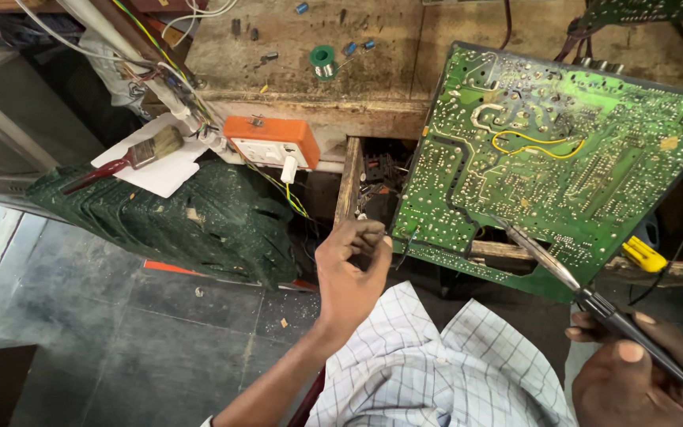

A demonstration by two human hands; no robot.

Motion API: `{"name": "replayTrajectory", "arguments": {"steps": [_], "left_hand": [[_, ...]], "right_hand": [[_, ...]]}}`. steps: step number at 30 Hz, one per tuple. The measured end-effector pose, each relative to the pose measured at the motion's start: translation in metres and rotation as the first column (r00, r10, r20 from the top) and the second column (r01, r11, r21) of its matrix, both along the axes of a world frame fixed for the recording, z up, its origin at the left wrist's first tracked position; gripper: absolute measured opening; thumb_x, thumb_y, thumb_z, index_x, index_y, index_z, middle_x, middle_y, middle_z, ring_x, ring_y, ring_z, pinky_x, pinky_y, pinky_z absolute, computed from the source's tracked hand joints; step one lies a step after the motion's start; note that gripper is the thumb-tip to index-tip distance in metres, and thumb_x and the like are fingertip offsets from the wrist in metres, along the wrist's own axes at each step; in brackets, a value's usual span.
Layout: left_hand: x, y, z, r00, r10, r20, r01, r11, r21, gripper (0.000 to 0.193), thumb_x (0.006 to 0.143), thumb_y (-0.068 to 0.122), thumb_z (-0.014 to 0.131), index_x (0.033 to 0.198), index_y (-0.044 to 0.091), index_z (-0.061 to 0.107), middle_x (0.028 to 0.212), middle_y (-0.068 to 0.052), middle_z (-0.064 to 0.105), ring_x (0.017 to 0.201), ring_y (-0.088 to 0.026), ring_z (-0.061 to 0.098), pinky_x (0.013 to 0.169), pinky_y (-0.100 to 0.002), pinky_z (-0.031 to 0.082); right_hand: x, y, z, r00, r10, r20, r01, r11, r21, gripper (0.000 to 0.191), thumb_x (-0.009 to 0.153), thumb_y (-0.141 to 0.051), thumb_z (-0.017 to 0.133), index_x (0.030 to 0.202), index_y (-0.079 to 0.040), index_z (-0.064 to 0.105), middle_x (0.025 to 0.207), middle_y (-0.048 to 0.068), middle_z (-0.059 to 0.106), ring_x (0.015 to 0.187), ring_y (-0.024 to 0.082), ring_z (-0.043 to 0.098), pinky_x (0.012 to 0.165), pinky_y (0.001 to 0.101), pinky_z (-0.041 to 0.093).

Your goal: The person solders and desolders components on a large green circuit board at a cluttered workbench, holding the board steady with one hand while applying a soldering iron with the other. They reposition the board, work on its underside and edges, briefly handle a small round component, and continue soldering joints near the board's wiring.

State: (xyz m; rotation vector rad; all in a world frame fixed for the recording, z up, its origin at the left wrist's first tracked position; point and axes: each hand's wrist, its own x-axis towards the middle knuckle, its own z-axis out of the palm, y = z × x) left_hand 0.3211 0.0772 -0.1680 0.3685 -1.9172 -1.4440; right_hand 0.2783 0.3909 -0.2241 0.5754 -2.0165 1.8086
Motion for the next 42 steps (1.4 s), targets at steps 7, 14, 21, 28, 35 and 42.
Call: {"name": "replayTrajectory", "arguments": {"steps": [7, 14, 21, 28, 35, 42], "left_hand": [[-0.002, -0.001, 0.006, 0.998, -0.011, 0.064, 0.018, 0.995, -0.096, 0.025, 0.084, 0.001, 0.08, 0.107, 0.0, 0.071, 0.089, -0.008, 0.067, 0.062, -0.01, 0.061, 0.057, -0.024, 0.049], [-0.007, -0.003, 0.002, 0.997, -0.005, 0.078, 0.014, 0.994, -0.112, 0.023, 0.083, 0.002, 0.082, 0.105, 0.0, 0.073, 0.088, -0.008, 0.069, 0.058, -0.01, 0.057, 0.056, -0.024, 0.047], [-0.016, -0.015, 0.022, 0.989, -0.041, 0.145, 0.05, 0.997, -0.058, 0.019, 0.082, 0.006, 0.082, 0.099, 0.001, 0.075, 0.081, -0.003, 0.069, 0.059, -0.005, 0.054, 0.052, -0.023, 0.045], [-0.075, -0.047, 0.097, 0.993, -0.103, -0.057, 0.08, 0.944, -0.32, 0.021, 0.093, 0.012, 0.077, 0.111, 0.003, 0.073, 0.094, -0.004, 0.075, 0.076, -0.009, 0.068, 0.062, -0.023, 0.051], [-0.215, -0.047, 0.155, 0.828, -0.554, -0.083, 0.496, 0.794, -0.352, 0.038, 0.097, 0.016, 0.07, 0.132, 0.004, 0.062, 0.12, -0.012, 0.072, 0.106, -0.019, 0.074, 0.092, -0.032, 0.061], [-0.299, -0.033, 0.139, 0.79, -0.612, -0.018, 0.561, 0.734, -0.382, 0.029, 0.097, 0.016, 0.075, 0.115, -0.005, 0.064, 0.1, -0.017, 0.072, 0.089, -0.022, 0.064, 0.078, -0.034, 0.053]], "right_hand": [[-0.001, -0.012, -0.004, 0.999, 0.011, -0.049, -0.019, 0.989, -0.147, 0.037, 0.122, -0.022, 0.063, 0.133, 0.005, 0.041, 0.105, 0.023, 0.06, 0.096, 0.033, 0.076, 0.085, 0.0416, 0.068], [-0.003, -0.018, 0.004, 0.998, -0.05, -0.031, 0.045, 0.986, -0.161, 0.037, 0.117, -0.021, 0.064, 0.129, 0.008, 0.043, 0.108, 0.028, 0.064, 0.093, 0.033, 0.074, 0.08, 0.041, 0.066], [-0.019, -0.005, 0.016, 0.994, -0.051, -0.094, 0.033, 0.982, -0.184, 0.029, 0.122, -0.016, 0.064, 0.123, 0.009, 0.05, 0.101, 0.028, 0.066, 0.09, 0.032, 0.076, 0.087, 0.0412, 0.065], [-0.035, 0.008, 0.03, 0.973, -0.185, -0.135, 0.172, 0.98, -0.105, 0.033, 0.123, -0.021, 0.056, 0.127, 0.01, 0.043, 0.109, 0.028, 0.068, 0.09, 0.028, 0.074, 0.085, 0.0328, 0.062], [-0.044, 0.029, 0.038, 0.981, -0.192, -0.024, 0.188, 0.977, -0.103, 0.029, 0.122, -0.014, 0.059, 0.128, 0.014, 0.052, 0.107, 0.032, 0.069, 0.096, 0.029, 0.074, 0.091, 0.0334, 0.062], [-0.036, 0.028, 0.025, 0.982, -0.186, -0.02, 0.177, 0.958, -0.224, 0.027, 0.12, -0.011, 0.057, 0.128, 0.013, 0.05, 0.112, 0.031, 0.068, 0.1, 0.032, 0.072, 0.09, 0.037, 0.06]]}}
